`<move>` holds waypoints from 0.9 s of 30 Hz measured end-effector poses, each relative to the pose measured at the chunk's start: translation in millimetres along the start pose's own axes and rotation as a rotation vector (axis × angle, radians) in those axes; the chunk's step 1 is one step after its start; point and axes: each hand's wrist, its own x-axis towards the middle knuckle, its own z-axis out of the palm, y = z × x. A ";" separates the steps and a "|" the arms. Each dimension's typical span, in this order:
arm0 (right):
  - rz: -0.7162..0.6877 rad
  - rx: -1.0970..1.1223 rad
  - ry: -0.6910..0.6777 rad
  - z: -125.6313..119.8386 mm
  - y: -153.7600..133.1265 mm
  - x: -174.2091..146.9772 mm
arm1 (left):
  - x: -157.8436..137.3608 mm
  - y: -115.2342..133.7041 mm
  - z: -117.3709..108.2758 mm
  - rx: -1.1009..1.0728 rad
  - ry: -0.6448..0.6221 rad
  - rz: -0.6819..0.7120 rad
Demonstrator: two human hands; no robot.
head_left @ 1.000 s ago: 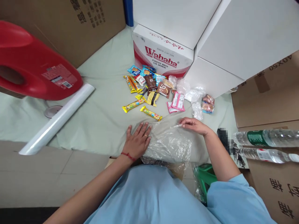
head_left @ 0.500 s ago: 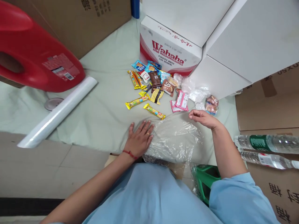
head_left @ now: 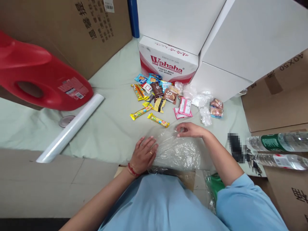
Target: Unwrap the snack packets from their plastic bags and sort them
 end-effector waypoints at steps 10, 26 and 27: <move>-0.396 -0.046 0.037 9.5 -46.9 47.0 | -8.2 5.6 -38.2 0.151 0.086 -0.219; 0.090 -0.271 0.465 -21.0 4.5 30.7 | 10.5 -11.5 12.1 0.174 -0.388 -0.264; 0.187 -0.288 0.506 -27.5 13.1 23.2 | 9.4 -12.4 11.0 0.177 -0.384 -0.258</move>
